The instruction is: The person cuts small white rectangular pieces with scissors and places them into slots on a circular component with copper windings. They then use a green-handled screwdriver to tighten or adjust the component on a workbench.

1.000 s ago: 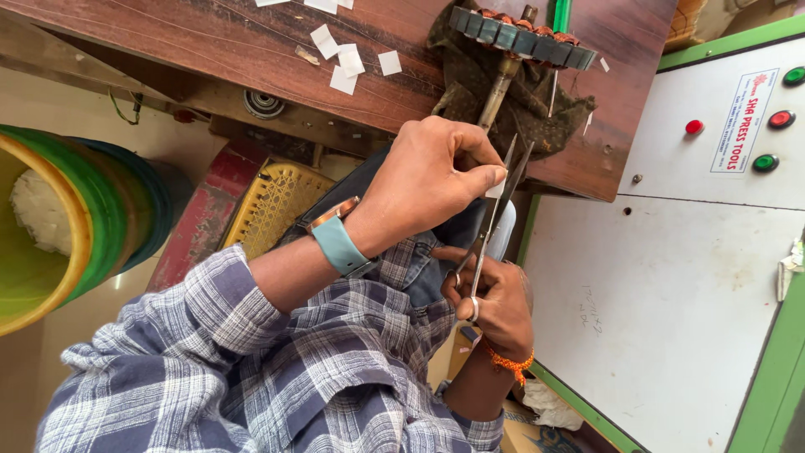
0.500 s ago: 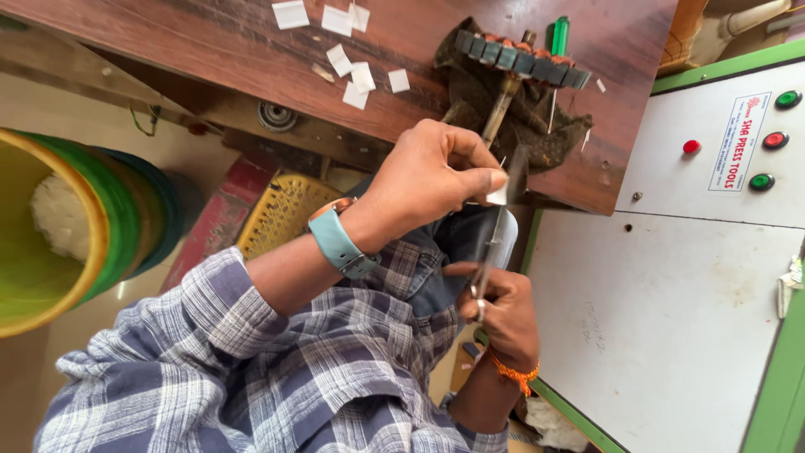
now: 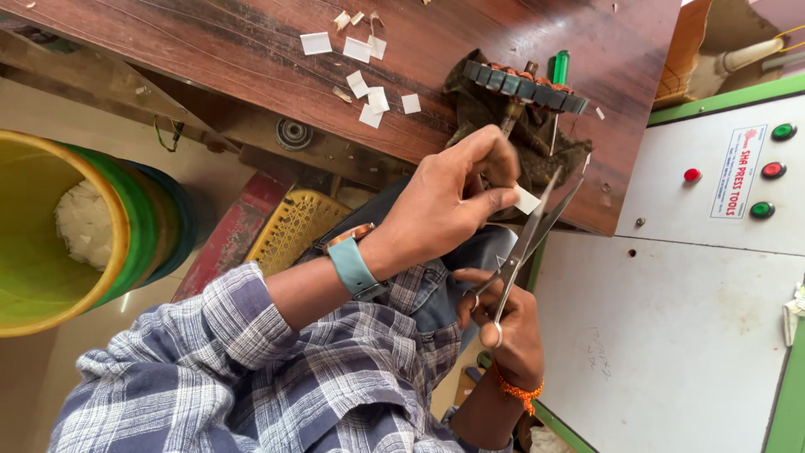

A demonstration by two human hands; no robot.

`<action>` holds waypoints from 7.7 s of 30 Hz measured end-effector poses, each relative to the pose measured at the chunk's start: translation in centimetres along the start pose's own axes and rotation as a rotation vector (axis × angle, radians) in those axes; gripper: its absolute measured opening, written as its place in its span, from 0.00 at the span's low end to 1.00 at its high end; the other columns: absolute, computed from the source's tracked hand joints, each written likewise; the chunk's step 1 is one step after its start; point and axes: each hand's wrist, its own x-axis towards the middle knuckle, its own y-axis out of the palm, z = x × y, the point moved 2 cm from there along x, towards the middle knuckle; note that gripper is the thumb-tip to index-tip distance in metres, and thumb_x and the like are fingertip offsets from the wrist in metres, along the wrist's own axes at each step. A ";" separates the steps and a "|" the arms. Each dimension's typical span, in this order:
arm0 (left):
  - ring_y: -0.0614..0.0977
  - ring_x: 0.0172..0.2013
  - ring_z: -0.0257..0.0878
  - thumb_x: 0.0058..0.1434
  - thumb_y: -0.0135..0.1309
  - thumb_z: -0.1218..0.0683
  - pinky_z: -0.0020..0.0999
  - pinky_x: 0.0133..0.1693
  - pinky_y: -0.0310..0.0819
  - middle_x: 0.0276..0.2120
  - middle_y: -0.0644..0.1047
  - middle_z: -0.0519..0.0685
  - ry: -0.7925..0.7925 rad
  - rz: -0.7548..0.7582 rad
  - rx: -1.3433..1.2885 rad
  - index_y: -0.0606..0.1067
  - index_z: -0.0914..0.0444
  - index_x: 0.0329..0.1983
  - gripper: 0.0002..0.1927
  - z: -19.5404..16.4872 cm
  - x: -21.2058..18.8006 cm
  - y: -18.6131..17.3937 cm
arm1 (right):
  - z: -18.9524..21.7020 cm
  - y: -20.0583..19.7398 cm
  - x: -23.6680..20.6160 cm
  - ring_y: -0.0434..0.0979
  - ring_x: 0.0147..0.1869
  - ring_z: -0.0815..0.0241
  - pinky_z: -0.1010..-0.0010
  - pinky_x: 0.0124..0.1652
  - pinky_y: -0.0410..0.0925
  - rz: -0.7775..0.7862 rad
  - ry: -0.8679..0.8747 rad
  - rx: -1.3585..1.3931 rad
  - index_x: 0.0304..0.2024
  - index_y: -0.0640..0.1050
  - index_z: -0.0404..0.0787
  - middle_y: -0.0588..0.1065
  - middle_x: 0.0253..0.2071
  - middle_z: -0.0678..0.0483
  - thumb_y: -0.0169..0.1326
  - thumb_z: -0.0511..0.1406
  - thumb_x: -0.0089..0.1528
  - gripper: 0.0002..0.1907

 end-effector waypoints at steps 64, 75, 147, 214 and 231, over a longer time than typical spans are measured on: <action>0.80 0.31 0.31 0.68 0.55 0.56 0.24 0.26 0.74 0.39 0.80 0.50 -0.301 0.062 -0.311 0.73 0.61 0.53 0.12 5.1 -1.9 -0.1 | 11.7 -15.9 15.4 0.83 0.35 0.52 0.60 0.37 0.73 -0.312 0.433 -1.569 0.40 0.83 0.36 0.82 0.31 0.45 0.68 0.40 0.61 0.14; 0.83 0.22 0.32 0.63 0.56 0.61 0.29 0.22 0.74 0.29 0.81 0.48 -0.200 0.121 -0.231 0.73 0.68 0.39 0.05 3.0 -1.4 -0.7 | 7.6 -4.1 5.1 0.84 0.53 0.55 0.69 0.52 0.78 -0.213 -0.313 -0.396 0.59 0.75 0.28 0.79 0.52 0.45 0.60 0.34 0.67 0.21; 0.82 0.35 0.44 0.66 0.58 0.59 0.36 0.35 0.76 0.36 0.77 0.48 0.320 0.193 0.180 0.74 0.62 0.43 0.05 1.3 -0.8 4.4 | 0.6 -0.9 3.2 0.76 0.33 0.69 0.82 0.32 0.70 -0.893 -0.834 -0.275 0.47 0.72 0.32 0.79 0.44 0.40 0.62 0.24 0.69 0.10; 0.81 0.29 0.53 0.61 0.57 0.50 0.47 0.29 0.71 0.25 0.78 0.51 0.304 0.424 0.354 0.72 0.60 0.37 0.10 0.2 0.0 1.6 | 0.0 0.8 1.9 0.79 0.45 0.66 0.79 0.48 0.73 -0.809 -0.597 -0.085 0.48 0.76 0.29 0.79 0.42 0.49 0.61 0.24 0.65 0.10; 0.82 0.39 0.46 0.63 0.61 0.52 0.39 0.40 0.77 0.40 0.77 0.47 0.365 0.499 0.166 0.75 0.59 0.46 0.11 0.7 -1.0 1.6 | -2.1 0.0 1.9 0.65 0.25 0.78 0.88 0.23 0.61 -0.195 -0.434 0.846 0.44 0.74 0.36 0.76 0.33 0.54 0.61 0.36 0.71 0.11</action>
